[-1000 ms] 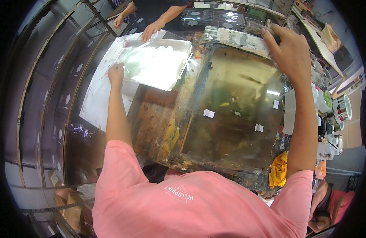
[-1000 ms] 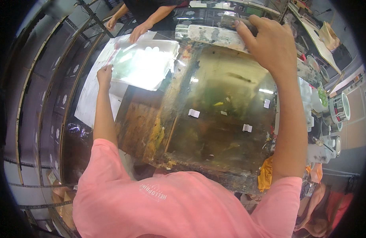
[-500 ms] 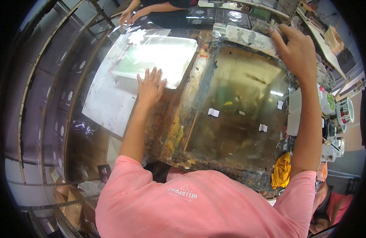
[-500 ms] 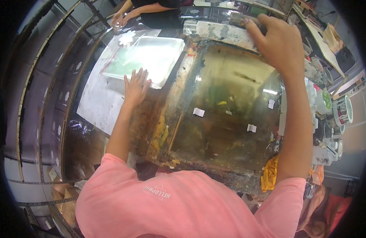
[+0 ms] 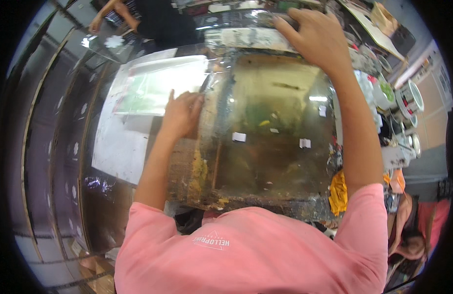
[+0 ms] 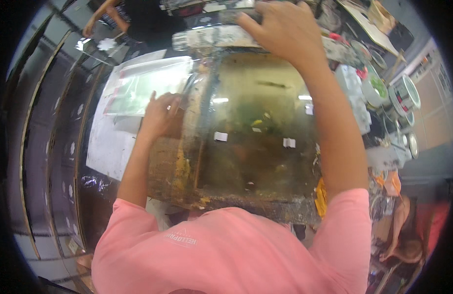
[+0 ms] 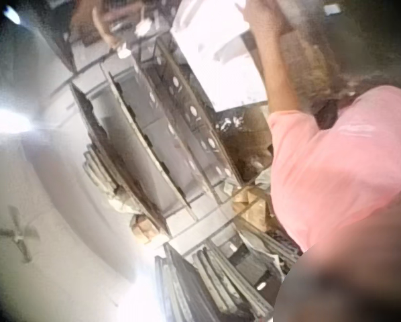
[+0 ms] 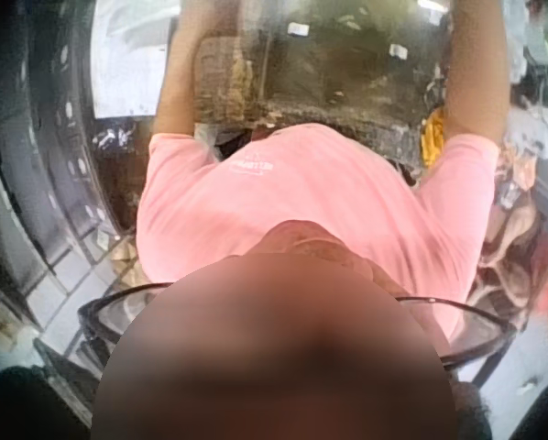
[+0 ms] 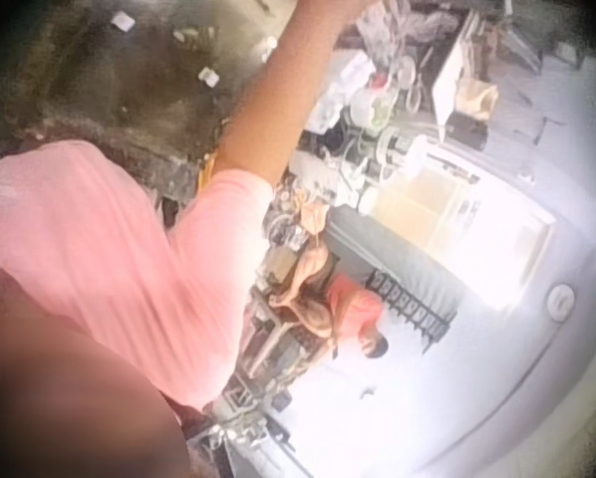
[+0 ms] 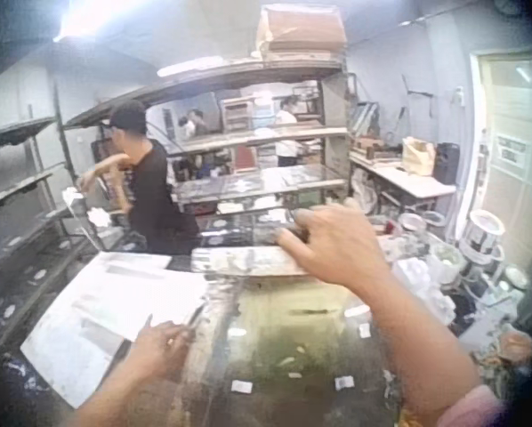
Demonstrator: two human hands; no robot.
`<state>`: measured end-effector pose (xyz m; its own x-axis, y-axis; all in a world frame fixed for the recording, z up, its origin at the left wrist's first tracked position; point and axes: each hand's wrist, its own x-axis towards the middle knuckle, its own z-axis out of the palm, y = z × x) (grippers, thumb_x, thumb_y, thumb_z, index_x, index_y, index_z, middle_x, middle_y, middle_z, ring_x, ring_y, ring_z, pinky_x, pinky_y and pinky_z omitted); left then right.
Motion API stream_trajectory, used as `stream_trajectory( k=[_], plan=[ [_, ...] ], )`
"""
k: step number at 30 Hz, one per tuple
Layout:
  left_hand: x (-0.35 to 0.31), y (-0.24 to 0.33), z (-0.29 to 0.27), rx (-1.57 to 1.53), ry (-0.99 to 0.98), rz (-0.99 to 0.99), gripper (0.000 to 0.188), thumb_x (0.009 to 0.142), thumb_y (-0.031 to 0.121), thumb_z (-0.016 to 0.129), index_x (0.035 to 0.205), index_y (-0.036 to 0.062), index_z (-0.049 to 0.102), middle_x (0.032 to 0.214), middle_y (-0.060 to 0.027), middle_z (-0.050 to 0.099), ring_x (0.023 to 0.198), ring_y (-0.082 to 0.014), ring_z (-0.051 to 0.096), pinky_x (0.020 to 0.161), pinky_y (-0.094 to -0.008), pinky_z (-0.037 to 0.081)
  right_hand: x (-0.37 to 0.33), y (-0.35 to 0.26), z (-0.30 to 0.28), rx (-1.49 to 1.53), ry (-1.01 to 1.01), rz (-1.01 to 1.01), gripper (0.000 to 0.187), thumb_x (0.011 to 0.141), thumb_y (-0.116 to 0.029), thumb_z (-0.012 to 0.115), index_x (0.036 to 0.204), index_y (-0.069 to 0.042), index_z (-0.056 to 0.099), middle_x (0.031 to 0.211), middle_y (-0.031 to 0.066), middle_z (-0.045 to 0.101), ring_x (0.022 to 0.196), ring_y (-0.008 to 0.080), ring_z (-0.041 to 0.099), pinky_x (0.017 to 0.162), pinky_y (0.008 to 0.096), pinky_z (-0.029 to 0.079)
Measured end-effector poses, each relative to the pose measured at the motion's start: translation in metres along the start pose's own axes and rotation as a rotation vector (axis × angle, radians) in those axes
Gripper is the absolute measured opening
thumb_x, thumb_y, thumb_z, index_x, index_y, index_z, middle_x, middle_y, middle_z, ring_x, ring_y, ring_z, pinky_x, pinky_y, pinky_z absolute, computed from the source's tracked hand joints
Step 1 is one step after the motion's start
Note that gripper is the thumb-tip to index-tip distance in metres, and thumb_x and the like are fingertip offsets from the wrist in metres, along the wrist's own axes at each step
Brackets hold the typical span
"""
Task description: The person repeatedly places a screen printing frame over a white t-shirt, applies green ink, and uses a squeegee to pull the ink across the mesh, printing a flower design. The person lifts the frame to reveal the print and repeats the process on multiple shirts.
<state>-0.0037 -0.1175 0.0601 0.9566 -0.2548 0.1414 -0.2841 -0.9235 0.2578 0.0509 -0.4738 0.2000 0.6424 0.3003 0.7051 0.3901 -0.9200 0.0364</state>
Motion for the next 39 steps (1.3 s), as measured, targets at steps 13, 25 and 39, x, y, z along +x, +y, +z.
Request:
stream_trajectory(
  k=[13,25,39],
  plan=[
    [0.003,0.19,0.196,-0.098,-0.069,0.41,0.122,0.078,0.096,0.053,0.162,0.0082,0.045,0.171,-0.0295,0.028,0.16,-0.0515,0.019,0.125,-0.0742,0.0,0.004,-0.007,-0.011,0.097,-0.02,0.034,0.054,0.097,-0.048,0.057,0.076,-0.001,0.075,0.075,0.021,0.072,0.076,0.0383,0.07,0.083,0.0496,0.048],
    [-0.01,0.205,0.192,-0.102,0.005,0.456,0.113,0.075,0.096,0.055,0.154,0.0155,0.059,0.155,-0.0248,0.049,0.147,-0.048,0.042,0.122,-0.0791,0.001,0.014,-0.006,-0.012,0.098,-0.072,0.062,0.057,0.096,-0.047,0.055,0.073,0.003,0.074,0.069,0.0243,0.069,0.07,0.0412,0.069,0.081,0.0522,0.053],
    [-0.012,0.201,0.199,-0.197,0.124,0.487,0.109,0.075,0.088,0.067,0.15,0.0097,0.059,0.151,-0.0238,0.053,0.142,-0.0431,0.05,0.123,-0.0748,0.015,0.003,-0.013,-0.011,0.039,-0.05,0.054,0.053,0.097,-0.049,0.058,0.08,-0.001,0.072,0.08,0.0222,0.072,0.082,0.0414,0.07,0.086,0.051,0.049]
  ],
)
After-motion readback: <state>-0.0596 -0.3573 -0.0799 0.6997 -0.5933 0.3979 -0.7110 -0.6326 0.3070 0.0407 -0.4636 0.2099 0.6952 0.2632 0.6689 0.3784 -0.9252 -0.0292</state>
